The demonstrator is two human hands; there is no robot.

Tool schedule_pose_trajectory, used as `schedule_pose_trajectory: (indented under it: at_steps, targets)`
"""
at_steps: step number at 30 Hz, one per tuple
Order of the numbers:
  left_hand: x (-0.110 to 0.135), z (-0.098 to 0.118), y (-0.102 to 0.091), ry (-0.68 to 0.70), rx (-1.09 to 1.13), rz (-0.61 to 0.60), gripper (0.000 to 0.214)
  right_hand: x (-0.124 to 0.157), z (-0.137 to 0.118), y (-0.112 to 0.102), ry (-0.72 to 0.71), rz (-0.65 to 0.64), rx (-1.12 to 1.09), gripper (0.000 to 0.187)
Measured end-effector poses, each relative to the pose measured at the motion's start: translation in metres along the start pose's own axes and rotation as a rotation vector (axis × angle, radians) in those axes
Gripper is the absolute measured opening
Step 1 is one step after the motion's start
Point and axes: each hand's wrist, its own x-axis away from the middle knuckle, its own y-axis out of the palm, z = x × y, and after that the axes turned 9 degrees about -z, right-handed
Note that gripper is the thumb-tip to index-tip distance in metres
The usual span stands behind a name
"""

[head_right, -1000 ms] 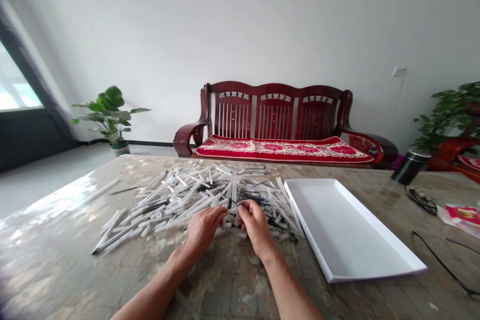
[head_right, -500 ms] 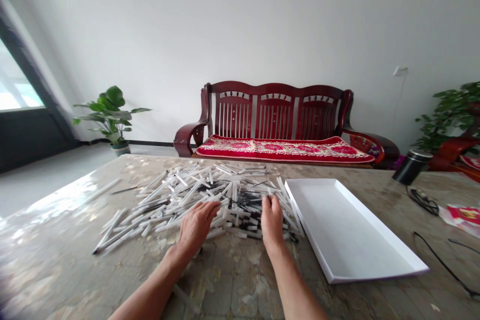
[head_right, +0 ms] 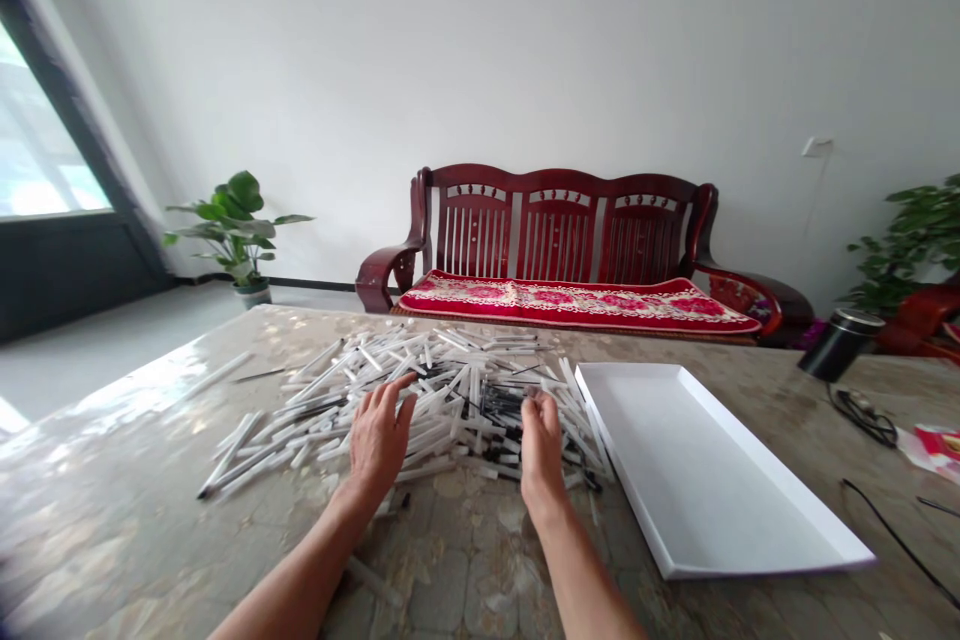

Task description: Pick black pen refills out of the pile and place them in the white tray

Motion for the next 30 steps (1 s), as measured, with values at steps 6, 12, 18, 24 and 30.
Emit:
schedule_pose_trajectory:
  at_steps: [6, 12, 18, 24, 30]
  targets:
    - [-0.005, -0.005, -0.001, -0.089, 0.286, 0.178, 0.029, 0.027, -0.030, 0.032, -0.081, -0.305, -0.075, 0.036]
    - [-0.014, -0.005, -0.001, -0.217, 0.679, 0.336, 0.030, 0.070, -0.054, 0.043, -0.439, -0.766, 0.296, 0.010]
    - [-0.023, -0.014, -0.018, -0.376, 0.880, 0.367, 0.030, 0.095, -0.044, 0.065, -0.576, -1.019, 0.693, 0.032]
    - [-0.027, -0.032, -0.033, -0.383, 0.717, 0.155, 0.028, 0.084, -0.035, 0.071, -0.551, -0.764, 0.925, 0.033]
    - [-0.018, -0.033, -0.050, -0.217, 0.333, -0.280, 0.033, 0.085, -0.035, 0.066, -0.590, -0.676, 0.840, 0.029]
